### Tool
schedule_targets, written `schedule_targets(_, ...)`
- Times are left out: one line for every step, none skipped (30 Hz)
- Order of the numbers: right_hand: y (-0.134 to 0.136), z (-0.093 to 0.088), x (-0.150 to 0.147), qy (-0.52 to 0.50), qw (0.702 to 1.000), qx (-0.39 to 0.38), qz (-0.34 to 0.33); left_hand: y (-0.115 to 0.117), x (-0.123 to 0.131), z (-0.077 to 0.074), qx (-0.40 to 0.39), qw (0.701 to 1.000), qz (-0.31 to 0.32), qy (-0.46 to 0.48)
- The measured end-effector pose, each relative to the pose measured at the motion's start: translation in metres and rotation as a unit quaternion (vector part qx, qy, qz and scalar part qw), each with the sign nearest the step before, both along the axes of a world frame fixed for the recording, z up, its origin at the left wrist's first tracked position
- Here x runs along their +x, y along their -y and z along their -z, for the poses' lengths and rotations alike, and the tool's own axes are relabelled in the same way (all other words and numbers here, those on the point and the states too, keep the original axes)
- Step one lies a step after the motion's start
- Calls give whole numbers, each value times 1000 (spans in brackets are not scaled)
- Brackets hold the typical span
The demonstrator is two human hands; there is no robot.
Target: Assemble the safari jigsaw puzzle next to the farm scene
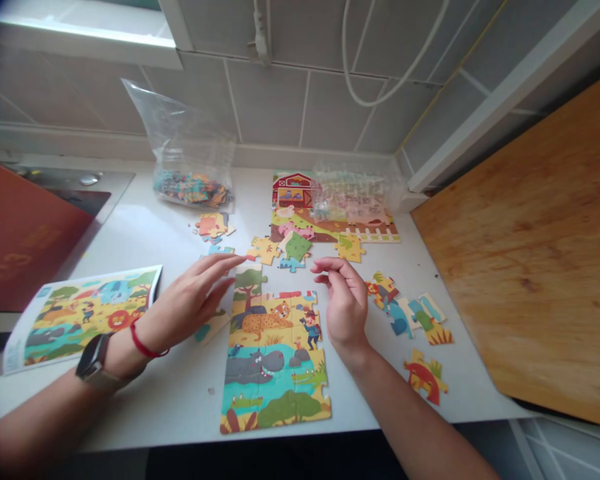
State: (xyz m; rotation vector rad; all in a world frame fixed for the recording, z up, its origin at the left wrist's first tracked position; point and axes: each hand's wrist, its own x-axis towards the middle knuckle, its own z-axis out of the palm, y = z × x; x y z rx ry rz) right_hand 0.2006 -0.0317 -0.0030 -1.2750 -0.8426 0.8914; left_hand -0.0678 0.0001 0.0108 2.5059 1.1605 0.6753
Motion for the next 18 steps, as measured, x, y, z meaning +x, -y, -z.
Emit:
schedule_targets(0,-1,0,-2,1000,3,-2,-2,-2,-2,-1,999,-16,29)
schedule_targets(0,-2,0,-2,1000,5,-5,-5,-4,-3,0,998,-34,56)
schedule_targets(1,-2,0,-2,1000,6,-8,-7,-6,-4,2,996,-52,79)
schedule_targets(1,-2,0,-2,1000,5,-10,-10,-8,-5,1,993,-70,96)
schedule_targets(1,-2,0,-2,1000,5,-13,-12,-9,-5,-1,991,-84,108)
schedule_targets(2,-2,0,-1,1000,3,-15,-13,-11,-4,-3,989,-93,115)
schedule_targets(2,-2,0,1,1000,1,-18,-14,-11,-4,-3,989,-96,116)
schedule_targets(2,-1,0,6,1000,-1,-22,-15,-12,-3,-3,989,-94,113)
schedule_targets(2,-1,0,10,1000,-4,-25,-15,-12,-2,-2,990,-89,105)
schedule_targets(3,0,0,12,1000,-6,-28,-15,-12,-1,-3,992,-84,97)
schedule_targets(3,0,0,12,999,-7,-30,-15,-12,-1,-4,993,-78,88)
schedule_targets(3,1,0,10,999,-7,-32,-15,-12,-1,-5,994,-72,81)
schedule_targets(3,1,0,8,999,-5,-34,-15,-12,-1,-3,995,-61,75)
schedule_targets(3,1,0,9,999,-4,-34,-15,-12,-2,0,997,-39,69)
schedule_targets(3,2,0,14,999,-3,-36,-15,-13,-3,5,998,-5,60)
schedule_targets(3,2,0,21,999,-4,-38,-16,-13,-4,11,998,34,46)
schedule_targets(3,2,1,29,999,-5,-40,-16,-14,-5,16,997,71,28)
schedule_targets(3,2,1,36,998,-7,-42,-17,-14,-5,20,995,101,7)
